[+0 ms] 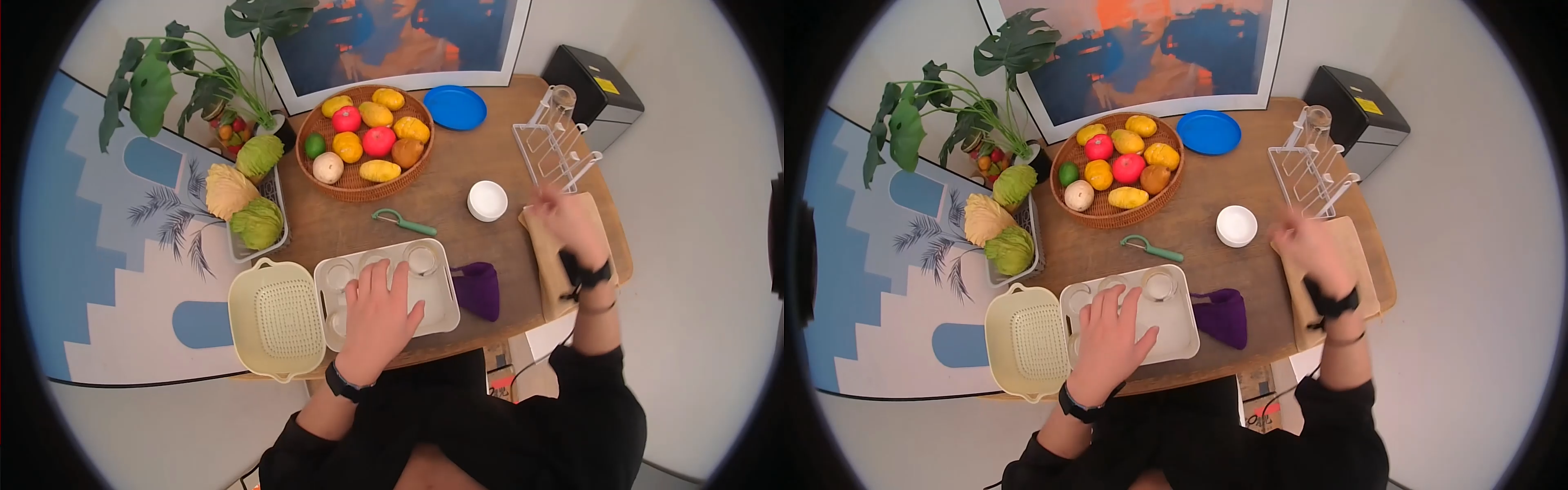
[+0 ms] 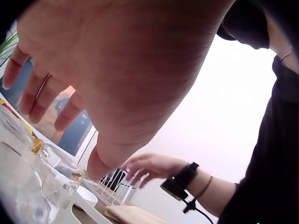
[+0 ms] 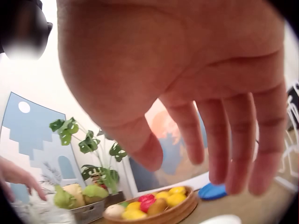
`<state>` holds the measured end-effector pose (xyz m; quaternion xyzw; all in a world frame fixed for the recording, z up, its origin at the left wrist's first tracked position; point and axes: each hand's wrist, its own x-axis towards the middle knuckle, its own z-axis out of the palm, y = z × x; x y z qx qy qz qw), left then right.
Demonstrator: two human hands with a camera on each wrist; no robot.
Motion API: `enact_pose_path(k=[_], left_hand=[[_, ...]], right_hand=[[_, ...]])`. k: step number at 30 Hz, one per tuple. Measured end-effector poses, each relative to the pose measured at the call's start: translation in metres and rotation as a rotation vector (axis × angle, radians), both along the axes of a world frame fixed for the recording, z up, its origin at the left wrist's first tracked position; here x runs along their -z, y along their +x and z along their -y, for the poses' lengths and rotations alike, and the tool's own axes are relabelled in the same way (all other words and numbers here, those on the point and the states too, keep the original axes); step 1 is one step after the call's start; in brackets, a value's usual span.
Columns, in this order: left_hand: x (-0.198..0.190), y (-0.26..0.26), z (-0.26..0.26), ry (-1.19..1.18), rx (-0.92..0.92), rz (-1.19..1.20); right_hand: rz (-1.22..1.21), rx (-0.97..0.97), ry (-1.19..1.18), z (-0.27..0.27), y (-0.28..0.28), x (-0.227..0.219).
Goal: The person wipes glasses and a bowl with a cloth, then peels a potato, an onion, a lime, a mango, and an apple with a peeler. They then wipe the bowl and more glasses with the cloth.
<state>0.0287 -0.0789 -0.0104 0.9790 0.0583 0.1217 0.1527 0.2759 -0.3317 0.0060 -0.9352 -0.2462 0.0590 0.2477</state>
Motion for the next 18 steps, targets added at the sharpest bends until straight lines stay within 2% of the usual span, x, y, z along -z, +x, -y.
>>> enact_pose_path(k=[1, 3, 4, 6, 7, 9, 11, 13, 16, 18], left_hand=[[0.002, 0.000, -0.001, 0.020, 0.004, 0.006], [0.004, 0.002, -0.002, 0.038, 0.015, 0.020], [0.003, 0.007, -0.001, 0.029, 0.028, 0.014], [0.006, 0.018, -0.002, 0.018, 0.058, 0.020], [0.012, 0.028, -0.004, 0.053, 0.081, 0.014], [0.028, 0.044, -0.003, 0.092, 0.115, 0.027], [0.040, 0.057, -0.003, 0.113, 0.126, -0.127], [0.047, 0.063, 0.000, 0.133, 0.129, -0.109], [0.036, 0.057, 0.003, 0.108, 0.134, -0.136], [0.021, 0.049, -0.003, 0.066, 0.135, -0.159]], right_hand=[[-0.150, -0.044, -0.042, 0.000, -0.032, 0.013], [-0.363, -0.006, -0.148, 0.003, -0.084, 0.049], [-0.336, -0.074, -0.101, 0.008, -0.101, 0.082], [-0.329, 0.002, 0.073, -0.007, -0.137, 0.099], [-0.310, 0.013, 0.071, -0.012, -0.143, 0.114], [-0.108, 0.278, 0.058, -0.020, -0.146, 0.151], [-0.078, 0.316, 0.067, -0.026, -0.147, 0.162], [-0.051, 0.343, 0.073, -0.024, -0.144, 0.170], [-0.116, 0.360, 0.175, -0.012, -0.141, 0.169], [-0.048, 0.443, 0.407, -0.003, -0.140, 0.157]])
